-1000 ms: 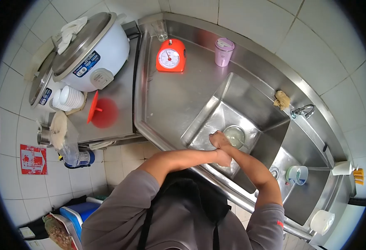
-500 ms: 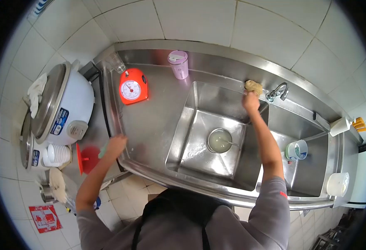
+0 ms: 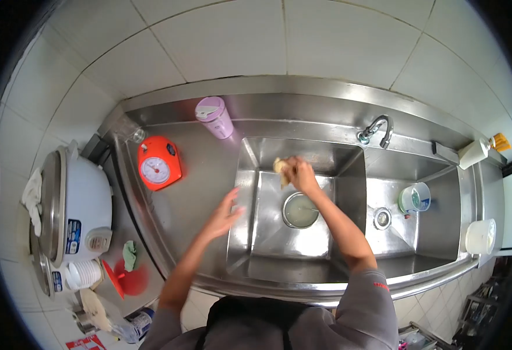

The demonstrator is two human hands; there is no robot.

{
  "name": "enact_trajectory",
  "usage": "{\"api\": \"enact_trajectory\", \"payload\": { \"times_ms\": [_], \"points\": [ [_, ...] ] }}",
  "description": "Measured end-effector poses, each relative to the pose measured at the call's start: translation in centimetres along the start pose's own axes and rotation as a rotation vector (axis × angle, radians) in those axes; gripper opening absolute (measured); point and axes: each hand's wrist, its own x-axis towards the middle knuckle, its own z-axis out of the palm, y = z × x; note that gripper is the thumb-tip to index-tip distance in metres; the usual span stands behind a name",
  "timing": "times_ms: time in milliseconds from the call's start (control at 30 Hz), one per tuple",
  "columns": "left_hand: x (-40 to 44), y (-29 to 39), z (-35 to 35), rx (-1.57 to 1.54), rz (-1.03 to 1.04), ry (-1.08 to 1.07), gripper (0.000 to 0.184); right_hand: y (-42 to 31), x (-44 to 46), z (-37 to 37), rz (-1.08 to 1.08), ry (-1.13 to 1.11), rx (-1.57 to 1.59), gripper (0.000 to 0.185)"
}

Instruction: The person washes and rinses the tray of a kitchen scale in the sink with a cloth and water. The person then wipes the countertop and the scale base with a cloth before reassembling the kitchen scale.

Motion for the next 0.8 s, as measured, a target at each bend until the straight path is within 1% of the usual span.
{"api": "enact_trajectory", "payload": {
  "times_ms": [33,100,133,167,200,233,267,300,367,400,433,467,500,533,567,600,633,667,700,733,767,800],
  "points": [
    [2.8,0.6,3.3,-0.195,-0.014,-0.044,0.055,-1.0,-1.1,-2.0,0.083,-0.084,0.034,0.021],
    [7.8,1.0,9.2,-0.919,-0.22,-0.225,0.049,-1.0,-2.9,-6.1,0.251,-0.249,0.107,0.02],
    [10.3,-0.6,12.3,-0.89,-0.183,-0.248,0.041,3.0,-3.3,-8.3,0.091,-0.059,0.002,0.018],
    [11.4,-0.4,15.1,-0.786,-0.074,-0.208,0.034,5.9,-3.1,-11.1,0.018,0.244,-0.203,0.011],
    [12.0,0.6,16.9,-0.69,-0.04,-0.177,0.03,7.3,-2.1,-15.0,0.336,0.343,-0.383,0.012],
    [12.5,1.7,18.2,-0.599,-0.041,-0.195,0.029,10.2,-1.0,-17.9,0.421,0.55,-0.534,0.022],
    [13.2,2.8,19.1,-0.505,-0.041,-0.211,0.029,10.4,-0.1,-20.5,0.096,0.64,-0.761,0.027],
    [13.9,3.8,20.1,-0.477,-0.032,-0.25,0.028,10.3,1.2,-22.2,-0.138,0.669,-0.71,0.026],
    [15.5,5.9,21.8,-0.412,-0.005,-0.323,0.028,15.5,3.7,-23.8,-0.112,0.443,-0.709,0.026],
    [16.1,7.3,22.3,-0.376,-0.005,-0.302,0.028,16.0,4.2,-24.2,-0.1,0.329,-0.704,0.025],
    [16.5,8.6,22.7,-0.337,-0.008,-0.279,0.027,16.5,4.0,-24.6,-0.023,0.288,-0.723,0.025],
    [16.9,9.6,23.2,-0.298,-0.012,-0.258,0.028,14.5,3.5,-24.7,0.055,0.245,-0.74,0.025],
    [17.8,9.3,24.5,-0.291,0.061,-0.214,0.029,12.8,3.0,-24.5,0.135,0.203,-0.758,0.025],
    [18.0,9.8,25.3,-0.305,0.024,-0.191,0.031,12.5,2.1,-24.3,0.234,0.217,-0.747,0.017],
    [18.2,10.5,25.9,-0.319,-0.009,-0.17,0.032,13.5,0.6,-23.4,0.199,0.342,-0.71,0.015],
    [18.6,11.5,26.2,-0.332,-0.031,-0.145,0.034,14.8,-0.9,-22.1,0.155,0.474,-0.676,0.014],
    [18.7,12.4,26.4,-0.3,-0.026,-0.132,0.037,14.9,-2.8,-20.3,0.24,0.478,-0.629,0.018],
    [19.0,12.7,26.9,-0.297,0.025,-0.08,0.037,14.9,-4.5,-18.2,0.242,0.485,-0.317,0.028],
    [19.4,12.7,27.6,-0.292,0.073,-0.028,0.038,14.2,-6.1,-15.5,0.484,0.373,0.124,0.038],
    [19.5,12.3,28.4,-0.285,0.114,0.02,0.038,11.7,-7.3,-13.1,0.671,0.33,0.349,0.05],
    [19.5,12.0,29.3,-0.467,0.045,-0.023,0.04,10.4,-7.6,-11.5,0.632,0.39,0.856,0.05],
    [18.9,12.7,28.7,-0.469,0.01,-0.117,0.038,10.0,-7.9,-10.7,0.554,0.444,1.365,0.049]
  ]
}}
